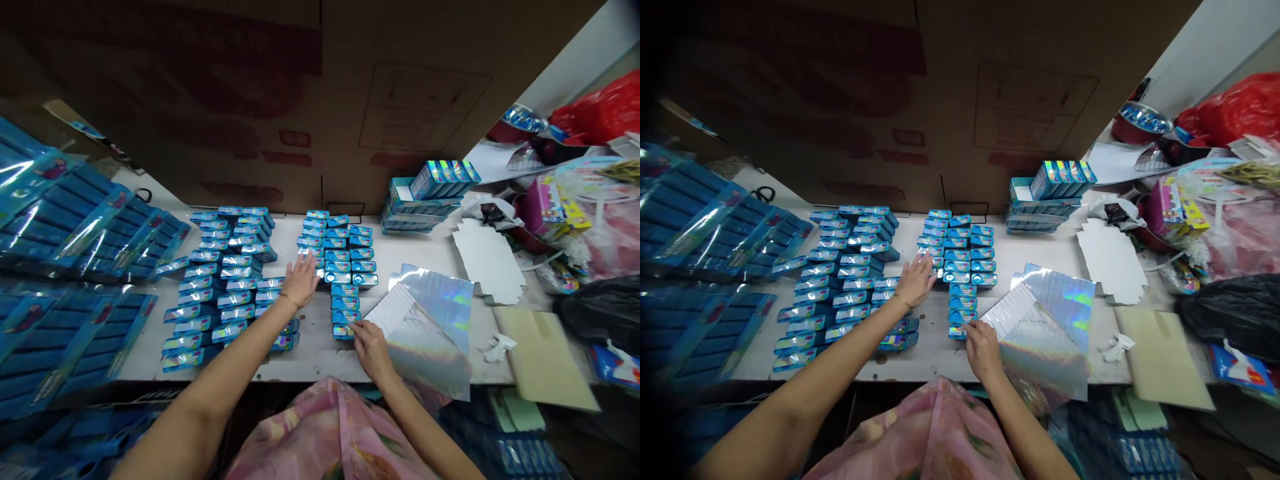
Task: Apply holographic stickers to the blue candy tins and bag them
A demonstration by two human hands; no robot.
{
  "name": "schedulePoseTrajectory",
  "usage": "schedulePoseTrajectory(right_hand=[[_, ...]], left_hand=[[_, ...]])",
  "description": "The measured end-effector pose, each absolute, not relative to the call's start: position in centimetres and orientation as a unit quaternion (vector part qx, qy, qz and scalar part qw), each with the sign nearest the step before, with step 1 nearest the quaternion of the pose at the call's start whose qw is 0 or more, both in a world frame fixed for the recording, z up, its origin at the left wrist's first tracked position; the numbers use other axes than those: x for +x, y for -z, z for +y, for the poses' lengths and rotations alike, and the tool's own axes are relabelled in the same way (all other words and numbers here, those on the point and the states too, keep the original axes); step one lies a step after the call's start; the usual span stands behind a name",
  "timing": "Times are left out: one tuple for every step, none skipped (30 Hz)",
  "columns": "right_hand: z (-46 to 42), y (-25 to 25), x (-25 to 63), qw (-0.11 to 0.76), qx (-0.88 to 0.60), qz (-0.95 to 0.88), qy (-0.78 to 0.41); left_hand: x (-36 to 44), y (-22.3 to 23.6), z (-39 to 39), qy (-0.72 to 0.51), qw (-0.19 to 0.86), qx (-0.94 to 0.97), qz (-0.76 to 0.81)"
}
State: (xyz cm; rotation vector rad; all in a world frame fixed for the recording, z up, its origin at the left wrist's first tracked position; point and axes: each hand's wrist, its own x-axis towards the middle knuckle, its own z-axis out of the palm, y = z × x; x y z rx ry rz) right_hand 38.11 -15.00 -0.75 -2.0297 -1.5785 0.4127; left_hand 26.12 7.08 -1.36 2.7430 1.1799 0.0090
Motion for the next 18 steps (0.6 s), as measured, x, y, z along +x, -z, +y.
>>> schedulePoseTrajectory(right_hand=[[-15.0,0.8,38.2,0.272,-0.752,-0.581,-0.151],[-14.9,0.9,38.2,0.278,-0.753,-0.576,-0.151],[-14.9,0.9,38.2,0.285,-0.755,-0.569,-0.154],[-14.9,1.0,38.2,0.292,-0.758,-0.562,-0.159],[-15.0,1.1,38.2,0.298,-0.760,-0.554,-0.165],[-15.0,1.2,38.2,0.305,-0.762,-0.546,-0.171],[-15.1,1.3,38.2,0.310,-0.763,-0.540,-0.177],[-15.1,1.4,38.2,0.313,-0.763,-0.535,-0.183],[-15.1,1.5,38.2,0.315,-0.762,-0.533,-0.189],[-15.1,1.7,38.2,0.317,-0.761,-0.532,-0.193],[-15.0,1.8,38.2,0.318,-0.760,-0.532,-0.196],[-15.0,1.9,38.2,0.319,-0.759,-0.532,-0.198],[-14.9,2.0,38.3,0.320,-0.758,-0.532,-0.200],[-14.8,2.1,38.3,0.321,-0.756,-0.533,-0.203],[-14.8,2.0,38.4,0.323,-0.754,-0.534,-0.206],[-14.8,2.0,38.5,0.325,-0.752,-0.534,-0.208],[-14.8,1.9,38.6,0.329,-0.750,-0.534,-0.209],[-14.9,1.7,38.8,0.334,-0.749,-0.533,-0.206]], left_hand=[[27.6,1.8,7.6,-0.008,0.080,0.915,0.395],[28.8,2.3,8.1,-0.006,0.086,0.912,0.400],[29.7,2.8,8.6,-0.005,0.091,0.910,0.404],[30.1,3.4,8.9,-0.004,0.095,0.910,0.405],[30.1,3.9,9.2,-0.006,0.096,0.910,0.403],[29.9,4.4,9.5,-0.009,0.096,0.911,0.401],[29.4,4.7,9.7,-0.013,0.094,0.912,0.400],[28.8,4.9,9.9,-0.014,0.092,0.911,0.403],[28.1,5.1,10.1,-0.012,0.089,0.909,0.407],[27.3,5.1,10.4,-0.010,0.086,0.907,0.413],[26.5,5.1,10.8,-0.007,0.082,0.906,0.416],[25.6,4.9,11.3,-0.003,0.077,0.905,0.418],[24.7,4.8,11.8,0.001,0.072,0.905,0.418],[23.7,4.6,12.3,0.005,0.066,0.905,0.420],[22.8,4.3,12.8,0.009,0.058,0.904,0.424],[21.9,4.0,13.4,0.013,0.049,0.900,0.432],[21.2,3.7,13.8,0.015,0.039,0.895,0.445],[20.9,3.4,14.3,0.011,0.030,0.888,0.458]])
